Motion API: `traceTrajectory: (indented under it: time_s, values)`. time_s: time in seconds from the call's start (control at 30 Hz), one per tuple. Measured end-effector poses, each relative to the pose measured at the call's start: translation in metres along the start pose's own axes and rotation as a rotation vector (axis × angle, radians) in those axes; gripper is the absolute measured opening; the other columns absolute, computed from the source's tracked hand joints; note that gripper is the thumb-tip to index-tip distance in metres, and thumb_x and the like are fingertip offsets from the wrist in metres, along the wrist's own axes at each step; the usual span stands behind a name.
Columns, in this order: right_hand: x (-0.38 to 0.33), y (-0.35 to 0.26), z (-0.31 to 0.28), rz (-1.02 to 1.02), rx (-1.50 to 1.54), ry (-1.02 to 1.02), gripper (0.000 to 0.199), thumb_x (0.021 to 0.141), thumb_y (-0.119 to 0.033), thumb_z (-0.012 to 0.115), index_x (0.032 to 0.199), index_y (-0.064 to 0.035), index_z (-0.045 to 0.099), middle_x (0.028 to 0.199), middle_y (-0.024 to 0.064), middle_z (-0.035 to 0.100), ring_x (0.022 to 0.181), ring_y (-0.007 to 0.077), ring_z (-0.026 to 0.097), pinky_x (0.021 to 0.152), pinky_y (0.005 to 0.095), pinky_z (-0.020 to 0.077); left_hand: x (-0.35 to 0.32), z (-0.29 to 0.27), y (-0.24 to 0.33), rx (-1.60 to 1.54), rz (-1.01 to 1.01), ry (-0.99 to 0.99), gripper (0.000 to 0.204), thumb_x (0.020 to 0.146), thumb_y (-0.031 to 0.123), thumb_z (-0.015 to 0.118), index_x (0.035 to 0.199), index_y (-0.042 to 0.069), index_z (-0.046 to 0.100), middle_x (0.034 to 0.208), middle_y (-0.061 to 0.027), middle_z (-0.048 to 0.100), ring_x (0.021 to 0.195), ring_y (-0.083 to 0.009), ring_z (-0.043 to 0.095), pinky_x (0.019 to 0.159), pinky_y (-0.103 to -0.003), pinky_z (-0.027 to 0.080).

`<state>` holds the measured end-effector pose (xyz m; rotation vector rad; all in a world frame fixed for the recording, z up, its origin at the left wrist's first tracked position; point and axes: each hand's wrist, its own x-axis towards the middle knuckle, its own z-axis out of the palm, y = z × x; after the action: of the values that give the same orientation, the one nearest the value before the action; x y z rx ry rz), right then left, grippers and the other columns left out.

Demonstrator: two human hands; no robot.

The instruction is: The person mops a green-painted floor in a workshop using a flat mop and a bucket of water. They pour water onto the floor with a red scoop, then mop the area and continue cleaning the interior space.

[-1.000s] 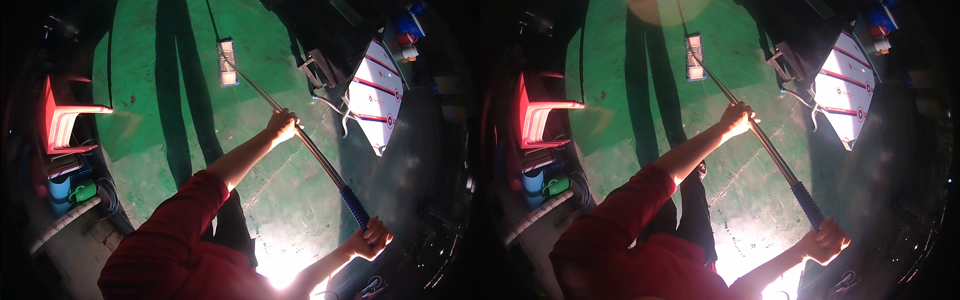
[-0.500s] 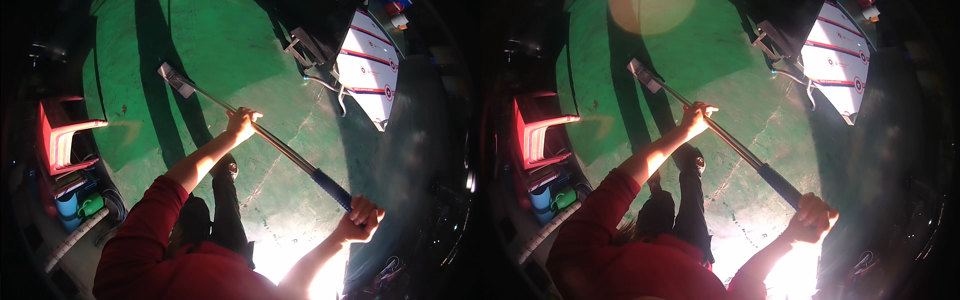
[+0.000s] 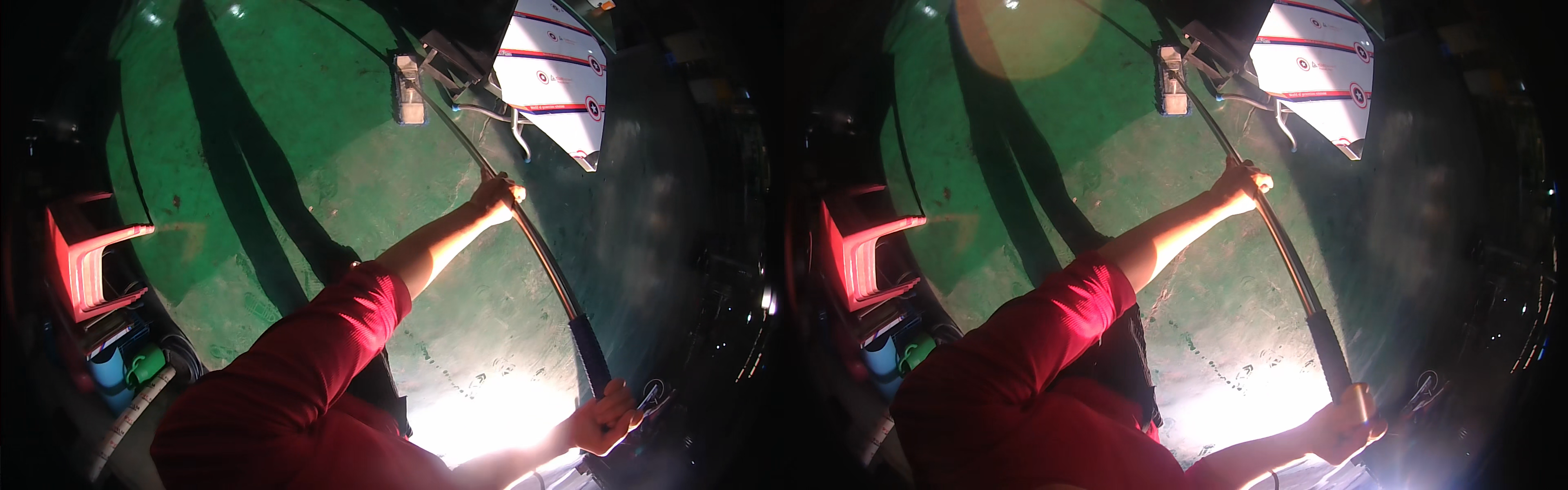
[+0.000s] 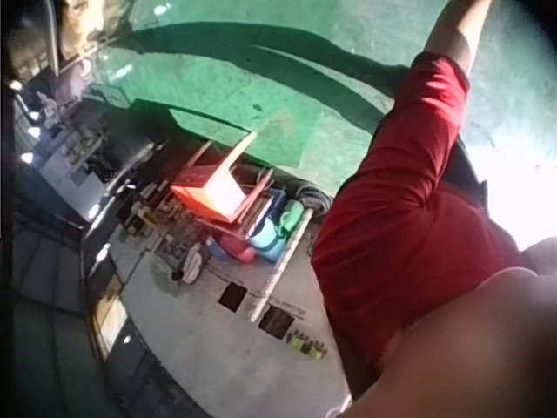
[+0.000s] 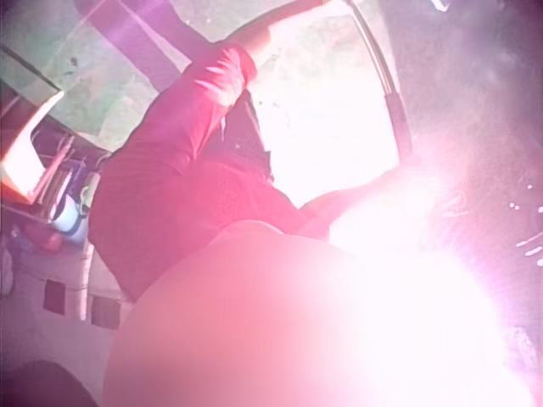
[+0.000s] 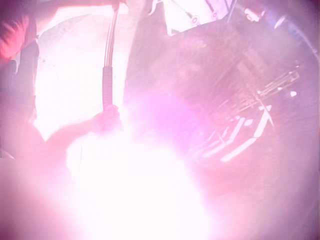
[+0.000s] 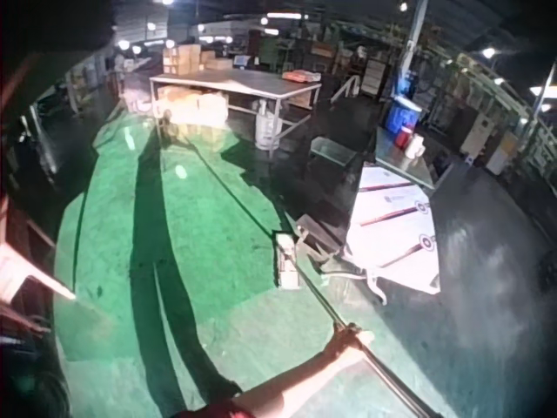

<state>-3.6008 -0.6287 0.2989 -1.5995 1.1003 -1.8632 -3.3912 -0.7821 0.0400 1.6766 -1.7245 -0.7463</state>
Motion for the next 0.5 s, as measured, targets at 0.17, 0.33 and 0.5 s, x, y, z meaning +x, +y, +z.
traceTrajectory:
  time_s: [0.17,0.33,0.5]
  values:
    - [0.034,-0.058,-0.062,-0.023,0.140,-0.251,0.019,0.078,-0.010,0.039,0.060,-0.0122,0.033,0.045,-0.0032,0.020,0.042,0.0083,0.024,0.054,0.0292,0.0286,-0.057,0.016,0.063,-0.053,0.091,0.046,0.008,0.074,0.016,0.060,0.081,0.013,0.059,0.079,-0.0019,0.059,0.094,-0.0212,0.053,0.094,-0.058,0.024]
    - [0.049,-0.124,-0.041,-0.071,0.279,-0.365,0.023,0.079,-0.016,0.040,0.056,-0.0140,0.036,0.041,-0.0051,0.021,0.034,0.0068,0.025,0.044,0.0278,0.0285,-0.152,-0.011,0.095,-0.006,0.078,0.090,0.022,0.071,0.029,0.066,0.083,0.013,0.058,0.079,-0.0014,0.060,0.092,-0.0187,0.054,0.092,-0.045,0.034]
    - [0.065,-0.149,-0.091,0.277,0.404,-0.545,0.020,0.077,-0.009,0.040,0.059,-0.0127,0.032,0.044,-0.0027,0.020,0.043,0.0087,0.025,0.057,0.0269,0.0305,-0.307,-0.031,0.090,-0.009,-0.115,0.170,0.021,0.072,0.030,0.065,0.080,0.013,0.056,0.077,-0.0021,0.059,0.087,-0.0188,0.056,0.083,-0.039,0.038]
